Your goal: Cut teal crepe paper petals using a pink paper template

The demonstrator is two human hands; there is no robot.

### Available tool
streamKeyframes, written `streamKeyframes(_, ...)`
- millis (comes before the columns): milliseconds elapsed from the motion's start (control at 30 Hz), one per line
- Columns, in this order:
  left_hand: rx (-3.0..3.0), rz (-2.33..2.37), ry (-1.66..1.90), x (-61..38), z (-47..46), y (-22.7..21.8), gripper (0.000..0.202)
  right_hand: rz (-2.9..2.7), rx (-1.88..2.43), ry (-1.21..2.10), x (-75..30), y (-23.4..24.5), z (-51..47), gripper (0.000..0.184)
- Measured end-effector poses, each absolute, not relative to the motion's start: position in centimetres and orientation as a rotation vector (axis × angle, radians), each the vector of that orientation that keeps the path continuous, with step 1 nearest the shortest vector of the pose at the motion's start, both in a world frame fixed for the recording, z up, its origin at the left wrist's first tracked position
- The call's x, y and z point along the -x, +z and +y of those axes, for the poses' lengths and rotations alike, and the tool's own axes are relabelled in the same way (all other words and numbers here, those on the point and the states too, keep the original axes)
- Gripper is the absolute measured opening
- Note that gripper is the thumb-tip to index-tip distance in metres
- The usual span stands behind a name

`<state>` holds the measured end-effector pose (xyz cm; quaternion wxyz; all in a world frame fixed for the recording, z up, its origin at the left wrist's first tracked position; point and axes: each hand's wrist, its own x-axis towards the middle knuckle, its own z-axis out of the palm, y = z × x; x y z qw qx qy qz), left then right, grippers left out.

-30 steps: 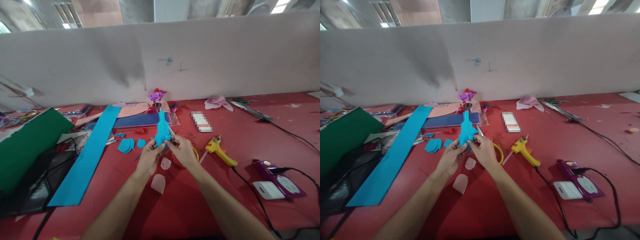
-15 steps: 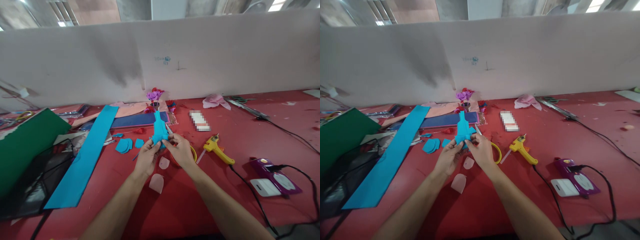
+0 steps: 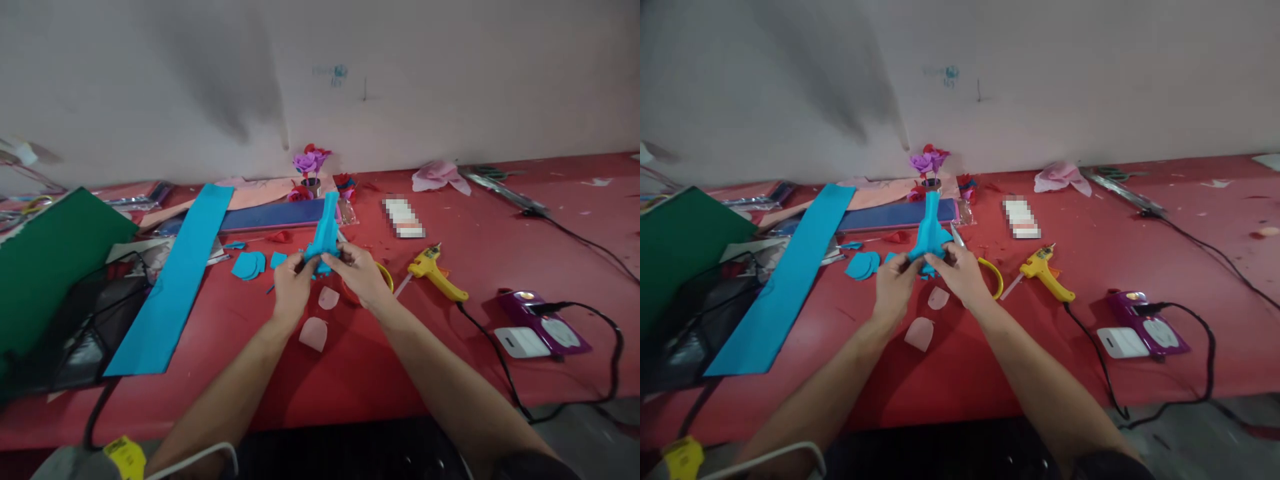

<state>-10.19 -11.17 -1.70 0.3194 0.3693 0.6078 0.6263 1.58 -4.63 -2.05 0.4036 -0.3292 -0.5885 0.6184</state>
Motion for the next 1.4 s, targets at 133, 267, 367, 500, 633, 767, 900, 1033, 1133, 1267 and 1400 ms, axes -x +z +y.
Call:
streamKeyframes(133,-1.066,1.620,1.591,10.7,-11.1,-1.6,0.019,-1.392,0.890,1.414,-2.1,-1.8,-3.8,0.021)
streamKeyframes(267,-1.527,1.871,0.854,11.0,-11.7,-1.5,0.014,-1.172,0.975,1.356,-3.5,-0.8,-2.2,0.025)
streamKeyframes(367,-1.699,2.023,0.436,10.5,-12.4,-1.4,0.021,-1.080,0.958,1.484,-3.9,-0.5,-1.8,0.029)
streamKeyframes(500,-1.698,1.999,0.394,10.5,-12.5,-1.2,0.012,-1.127,0.938,1.513,-3.6,-1.0,-2.2,0.027)
streamKeyframes(633,-1.507,1.764,0.928,11.6,-11.9,-0.8,0.005,-1.219,0.940,1.517,-3.2,-1.4,-2.6,0.021)
streamKeyframes(767,-1.267,1.654,1.378,12.7,-11.4,-0.3,0.017,-1.333,0.913,1.574,-2.8,-1.4,-3.0,0.020)
streamKeyframes(900,-1.222,1.699,1.415,12.7,-11.3,-0.2,0.015,-1.442,0.866,1.648,-2.4,-1.4,-3.6,0.024)
streamKeyframes(1033,-1.108,1.548,1.387,12.2,-11.2,0.0,0.017,-1.527,0.868,1.620,-2.4,-1.5,-3.9,0.024)
streamKeyframes(1133,-1.038,1.484,1.417,11.9,-11.3,0.2,0.016,-1.581,0.866,1.609,-2.6,-1.4,-3.9,0.024)
streamKeyframes(1267,-1.028,1.515,1.457,11.8,-11.3,0.3,0.012,-1.613,0.856,1.602,-2.6,-1.4,-3.9,0.020)
streamKeyframes(1400,-1.035,1.518,1.446,11.9,-11.3,0.1,0.013,-1.631,0.827,1.634,-2.7,-1.4,-3.7,0.018)
